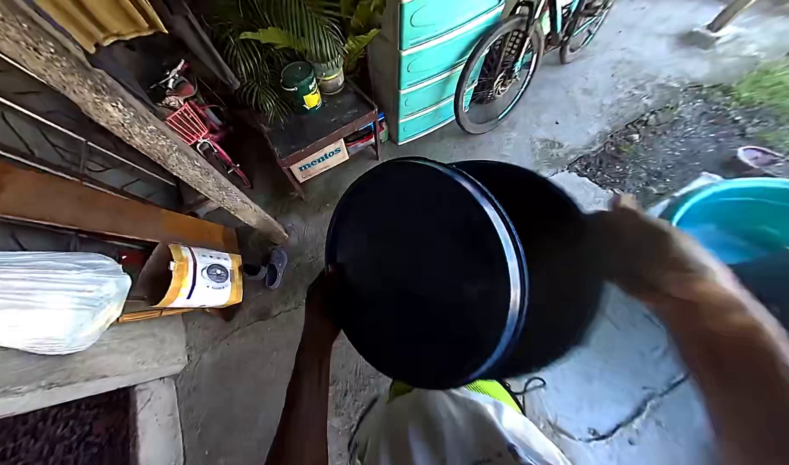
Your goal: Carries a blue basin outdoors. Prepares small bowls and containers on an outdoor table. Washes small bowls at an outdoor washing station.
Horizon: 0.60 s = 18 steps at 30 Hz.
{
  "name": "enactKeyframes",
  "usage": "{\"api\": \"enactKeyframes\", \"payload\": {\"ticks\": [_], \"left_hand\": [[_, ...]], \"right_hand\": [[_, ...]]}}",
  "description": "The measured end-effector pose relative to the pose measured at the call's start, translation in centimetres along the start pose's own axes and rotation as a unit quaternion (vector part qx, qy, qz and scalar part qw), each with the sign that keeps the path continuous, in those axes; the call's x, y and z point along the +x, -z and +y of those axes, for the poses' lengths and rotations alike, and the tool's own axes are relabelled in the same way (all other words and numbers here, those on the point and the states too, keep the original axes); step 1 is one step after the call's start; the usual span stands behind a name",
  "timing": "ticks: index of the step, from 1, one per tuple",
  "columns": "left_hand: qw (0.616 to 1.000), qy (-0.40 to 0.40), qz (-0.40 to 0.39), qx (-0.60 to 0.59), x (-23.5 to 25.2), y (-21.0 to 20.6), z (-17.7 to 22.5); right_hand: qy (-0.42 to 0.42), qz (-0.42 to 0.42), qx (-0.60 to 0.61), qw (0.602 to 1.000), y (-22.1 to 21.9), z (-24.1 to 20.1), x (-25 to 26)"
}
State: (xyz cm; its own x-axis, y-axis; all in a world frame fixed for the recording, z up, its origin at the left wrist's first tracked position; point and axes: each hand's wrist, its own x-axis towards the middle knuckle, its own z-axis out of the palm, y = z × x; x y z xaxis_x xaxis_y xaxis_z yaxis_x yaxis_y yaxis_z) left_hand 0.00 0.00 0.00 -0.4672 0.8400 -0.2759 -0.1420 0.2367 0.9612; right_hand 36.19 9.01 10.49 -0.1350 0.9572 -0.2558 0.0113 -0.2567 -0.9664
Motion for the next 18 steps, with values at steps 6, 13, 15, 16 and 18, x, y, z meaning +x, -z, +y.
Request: {"api": "enactKeyframes", "payload": {"ticks": [6,13,15,16,18], "left_hand": [[0.989,0.015,0.13,0.07,13.5,-0.5,1.0],[0.984,0.098,0.122,0.086,30.9,-2.0,0.3],[0.983,0.103,0.109,0.108,37.1,-1.8,0.8],[0.983,0.101,0.097,0.118,40.3,-1.5,1.3],[0.979,0.114,0.077,0.148,45.2,-1.0,2.8]], "right_hand": [[-0.077,-0.076,-0.034,0.994,-10.8,-1.6,19.5],[-0.136,-0.102,-0.079,0.982,-19.8,-1.0,38.5],[-0.148,-0.095,-0.092,0.98,-22.1,-0.8,43.7],[-0.149,-0.094,-0.104,0.979,-23.2,-0.9,46.3],[-0.162,-0.101,-0.136,0.972,-24.8,-1.0,50.1]]}}
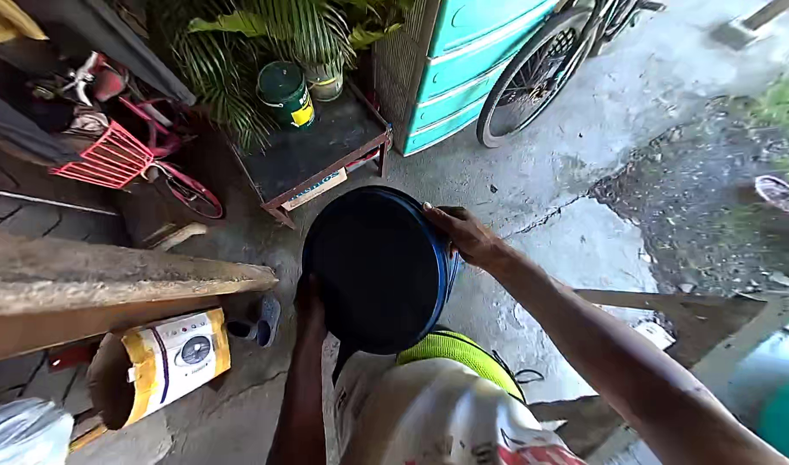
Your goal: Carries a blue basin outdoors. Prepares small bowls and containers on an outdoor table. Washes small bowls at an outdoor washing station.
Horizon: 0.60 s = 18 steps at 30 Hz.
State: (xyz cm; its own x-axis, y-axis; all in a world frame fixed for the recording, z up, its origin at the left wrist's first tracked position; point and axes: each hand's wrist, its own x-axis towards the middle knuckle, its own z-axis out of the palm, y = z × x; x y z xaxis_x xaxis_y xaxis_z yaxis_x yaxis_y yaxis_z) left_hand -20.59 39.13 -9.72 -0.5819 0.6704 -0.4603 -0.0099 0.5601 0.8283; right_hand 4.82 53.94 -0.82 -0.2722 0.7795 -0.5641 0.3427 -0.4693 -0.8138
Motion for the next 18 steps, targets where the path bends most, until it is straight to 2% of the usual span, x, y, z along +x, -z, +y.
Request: {"api": "enactKeyframes", "payload": {"ticks": [5,9,13,18], "left_hand": [[0.999,0.033,-0.038,-0.007,11.3,0.8,8.8],[0.997,0.074,0.006,-0.025,18.3,-0.6,13.4],[0.995,0.072,0.065,-0.008,23.9,-4.1,16.8],[0.991,0.068,0.116,-0.02,32.7,-10.3,21.5]], "right_hand": [[-0.013,-0.004,-0.001,1.0,-0.2,-5.5,8.0],[0.013,-0.028,0.023,0.999,0.1,-8.7,15.3],[-0.017,-0.049,0.011,0.999,2.2,-10.8,24.8],[-0.026,-0.072,-0.065,0.995,5.8,-14.9,38.6]]}}
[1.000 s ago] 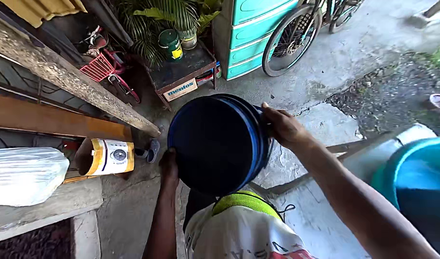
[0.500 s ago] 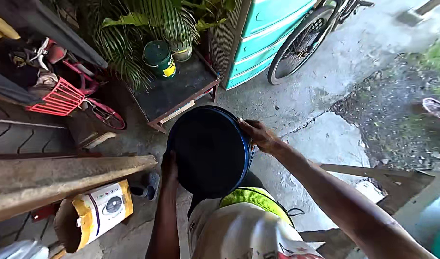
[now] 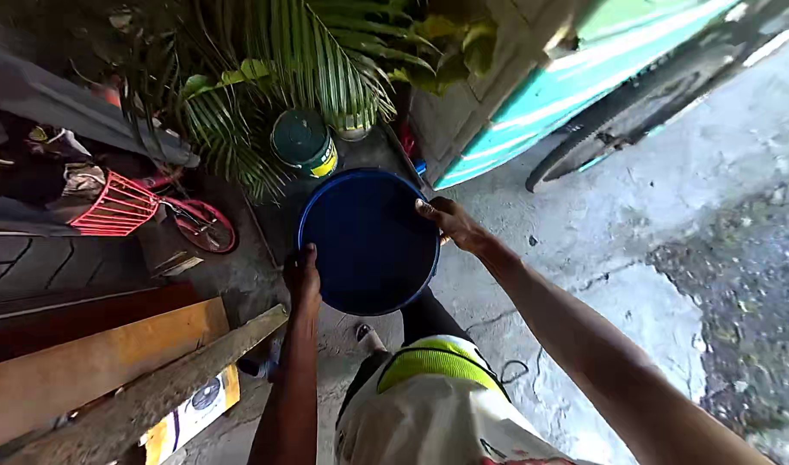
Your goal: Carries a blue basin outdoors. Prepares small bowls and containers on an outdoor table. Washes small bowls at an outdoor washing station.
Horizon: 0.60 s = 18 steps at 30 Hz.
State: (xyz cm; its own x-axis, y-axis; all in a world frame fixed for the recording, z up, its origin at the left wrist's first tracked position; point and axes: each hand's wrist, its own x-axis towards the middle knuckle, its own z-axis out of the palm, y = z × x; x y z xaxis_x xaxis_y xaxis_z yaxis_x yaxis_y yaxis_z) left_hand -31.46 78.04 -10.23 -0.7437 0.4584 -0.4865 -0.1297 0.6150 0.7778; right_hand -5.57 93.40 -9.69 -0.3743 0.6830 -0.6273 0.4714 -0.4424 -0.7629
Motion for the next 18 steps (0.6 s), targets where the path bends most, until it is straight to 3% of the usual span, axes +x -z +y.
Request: {"api": "enactKeyframes", "payload": {"ticks": [4,8,15,18], "left_hand": [[1.0,0.014,-0.001,0.007,4.5,-5.6,4.2],[1.0,0.007,-0.003,-0.03,9.1,-10.9,4.9],[0.99,-0.024,-0.007,0.139,14.0,-14.4,7.0],[0.981,-0.08,-0.016,0.176,16.4,-15.7,8.4]], "right_hand": [[0.049,0.007,-0.058,0.997,4.2,-1.4,9.6],[0.055,0.059,-0.152,0.985,7.2,-1.5,17.1],[-0.085,0.181,-0.23,0.952,4.3,-5.4,18.6],[-0.099,0.239,-0.221,0.94,3.5,-5.6,17.7]]}}
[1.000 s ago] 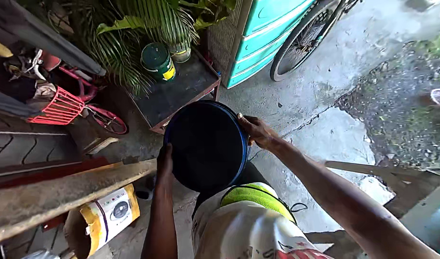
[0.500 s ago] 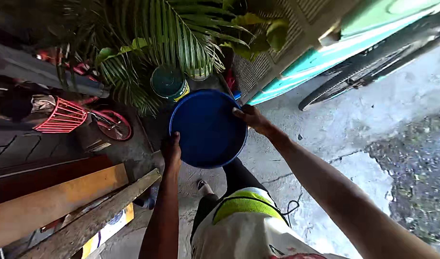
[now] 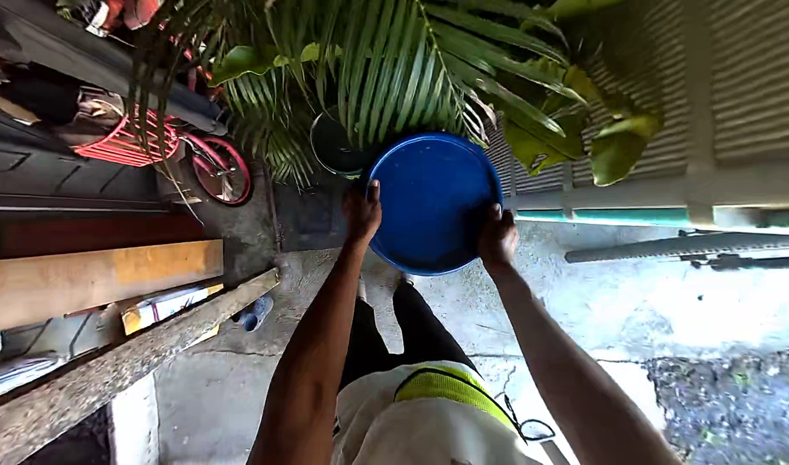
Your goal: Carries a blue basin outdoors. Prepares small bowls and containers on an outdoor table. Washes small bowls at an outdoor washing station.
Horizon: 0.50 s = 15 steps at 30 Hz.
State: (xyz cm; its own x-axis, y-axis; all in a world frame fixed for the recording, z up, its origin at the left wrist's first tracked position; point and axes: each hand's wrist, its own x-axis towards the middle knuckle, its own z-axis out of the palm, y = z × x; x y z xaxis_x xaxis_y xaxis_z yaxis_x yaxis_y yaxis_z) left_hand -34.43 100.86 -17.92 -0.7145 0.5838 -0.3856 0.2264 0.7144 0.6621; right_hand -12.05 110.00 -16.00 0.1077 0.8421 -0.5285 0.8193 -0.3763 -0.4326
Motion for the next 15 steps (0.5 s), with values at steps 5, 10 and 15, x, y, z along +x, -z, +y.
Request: {"api": "enactKeyframes", "payload": {"ticks": [5,10,15], "left_hand": [[0.998,-0.041,-0.05,0.021,3.4,0.2,1.9],[0.998,-0.06,-0.017,-0.019,5.3,-0.1,1.5],[0.995,-0.082,-0.051,0.004,4.9,1.1,1.5]], "right_hand": [[-0.031,0.036,0.004,0.999,-0.2,-0.9,-1.0],[-0.027,0.052,-0.01,0.998,-1.0,-1.8,0.3],[-0.075,0.046,-0.013,0.996,-1.1,-3.1,0.7]]}}
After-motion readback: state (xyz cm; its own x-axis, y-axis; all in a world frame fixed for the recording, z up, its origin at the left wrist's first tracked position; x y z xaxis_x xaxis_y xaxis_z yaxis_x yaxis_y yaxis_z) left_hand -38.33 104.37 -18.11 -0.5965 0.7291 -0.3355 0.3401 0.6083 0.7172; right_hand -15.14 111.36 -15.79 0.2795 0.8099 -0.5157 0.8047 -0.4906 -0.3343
